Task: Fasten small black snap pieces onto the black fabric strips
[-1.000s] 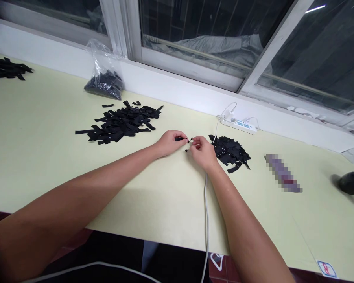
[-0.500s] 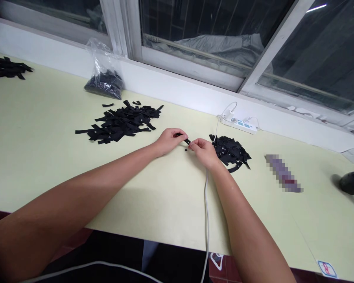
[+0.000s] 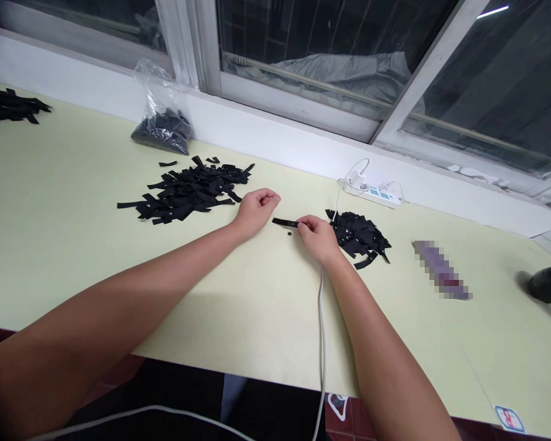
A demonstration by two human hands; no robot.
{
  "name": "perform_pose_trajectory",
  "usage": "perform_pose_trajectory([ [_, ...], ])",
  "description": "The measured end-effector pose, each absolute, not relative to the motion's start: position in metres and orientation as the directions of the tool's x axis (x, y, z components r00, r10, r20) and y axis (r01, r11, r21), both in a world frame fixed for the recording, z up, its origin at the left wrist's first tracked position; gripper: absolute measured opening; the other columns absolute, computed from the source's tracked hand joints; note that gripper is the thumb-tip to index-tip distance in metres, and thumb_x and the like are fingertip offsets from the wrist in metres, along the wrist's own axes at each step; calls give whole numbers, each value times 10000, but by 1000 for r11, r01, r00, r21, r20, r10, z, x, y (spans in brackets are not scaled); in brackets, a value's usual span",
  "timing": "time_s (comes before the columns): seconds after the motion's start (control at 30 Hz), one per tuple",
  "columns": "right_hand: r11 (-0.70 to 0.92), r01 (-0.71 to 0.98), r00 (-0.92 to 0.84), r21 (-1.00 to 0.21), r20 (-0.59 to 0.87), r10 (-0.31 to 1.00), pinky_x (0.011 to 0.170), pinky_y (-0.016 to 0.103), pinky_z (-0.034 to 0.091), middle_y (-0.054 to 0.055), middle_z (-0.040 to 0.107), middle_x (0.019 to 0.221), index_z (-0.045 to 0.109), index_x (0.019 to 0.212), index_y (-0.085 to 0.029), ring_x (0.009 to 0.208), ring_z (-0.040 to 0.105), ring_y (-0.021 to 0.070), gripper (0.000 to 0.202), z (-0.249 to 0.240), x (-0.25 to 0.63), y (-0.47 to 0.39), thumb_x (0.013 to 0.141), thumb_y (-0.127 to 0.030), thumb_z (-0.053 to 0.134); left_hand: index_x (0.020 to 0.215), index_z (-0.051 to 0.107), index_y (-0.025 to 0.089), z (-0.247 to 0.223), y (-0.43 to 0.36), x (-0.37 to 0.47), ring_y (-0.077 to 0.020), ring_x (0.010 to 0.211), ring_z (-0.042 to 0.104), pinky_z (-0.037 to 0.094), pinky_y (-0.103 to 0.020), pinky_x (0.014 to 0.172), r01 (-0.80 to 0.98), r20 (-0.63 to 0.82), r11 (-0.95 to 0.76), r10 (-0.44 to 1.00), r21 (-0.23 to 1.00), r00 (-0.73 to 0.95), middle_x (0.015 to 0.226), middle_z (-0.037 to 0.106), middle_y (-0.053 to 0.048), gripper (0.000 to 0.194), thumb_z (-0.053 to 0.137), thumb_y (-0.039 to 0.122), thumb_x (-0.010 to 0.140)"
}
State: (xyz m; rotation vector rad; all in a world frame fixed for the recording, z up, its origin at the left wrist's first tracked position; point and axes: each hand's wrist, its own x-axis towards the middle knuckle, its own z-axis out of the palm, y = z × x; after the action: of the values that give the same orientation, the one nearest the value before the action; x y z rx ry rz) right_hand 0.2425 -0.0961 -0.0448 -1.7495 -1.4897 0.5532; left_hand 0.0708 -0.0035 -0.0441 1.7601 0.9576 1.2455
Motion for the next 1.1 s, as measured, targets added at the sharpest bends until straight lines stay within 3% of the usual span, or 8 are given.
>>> perform_pose_trajectory([
  [0.13,-11,794,211,-608,259,942,694,310,443,20,671,762,699,1042,-204,672,582,167,313,-46,240,-99,844,-386,540,797,663,170,-46,1,70,-119,629,463,393,-262,629,124,383,-419,892,900,239,659,551,15,198,573,340,843],
  [0.27,-37,778,285,-627,300,910,749,331,474,77,695,1032,598,1250,-187,700,616,162,473,-47,242,-98,831,-407,584,802,681,167,-48,-2,72,-135,724,550,441,-275,722,155,386,-466,844,871,372,786,670,-15,189,583,324,839],
  [0.37,-85,740,399,-667,333,854,773,352,486,125,656,1184,553,1296,-168,736,628,173,562,-47,244,-97,804,-434,612,802,694,175,-48,-5,73,-146,756,583,457,-284,741,202,356,-479,823,854,443,816,696,-20,199,580,332,844],
  [0.47,-90,735,415,-673,341,844,766,351,483,109,687,1105,640,1147,-177,763,627,190,430,-45,244,-98,802,-429,601,806,703,181,-48,-8,72,-151,769,601,468,-287,742,249,347,-498,812,830,469,836,708,-22,196,574,323,846],
  [0.6,-56,775,284,-630,267,921,721,316,462,42,713,850,708,918,-212,729,616,181,234,-42,238,-101,806,-369,576,821,716,188,-47,-11,71,-147,729,592,469,-286,701,296,347,-526,801,798,488,868,719,-27,192,573,315,841],
  [0.73,-34,813,204,-581,230,951,667,290,431,10,700,760,711,878,-220,666,591,159,193,-40,234,-103,789,-309,565,801,711,189,-47,-11,71,-145,720,579,459,-287,695,317,371,-549,797,774,476,855,718,-23,180,574,298,838],
  [1.1,22,838,95,-546,185,978,664,275,422,-7,704,777,717,810,-228,673,579,141,138,-32,227,-108,755,-288,605,816,701,179,-49,-8,72,-132,727,584,477,-288,738,267,398,-541,805,798,440,912,716,-26,186,559,287,871],
])
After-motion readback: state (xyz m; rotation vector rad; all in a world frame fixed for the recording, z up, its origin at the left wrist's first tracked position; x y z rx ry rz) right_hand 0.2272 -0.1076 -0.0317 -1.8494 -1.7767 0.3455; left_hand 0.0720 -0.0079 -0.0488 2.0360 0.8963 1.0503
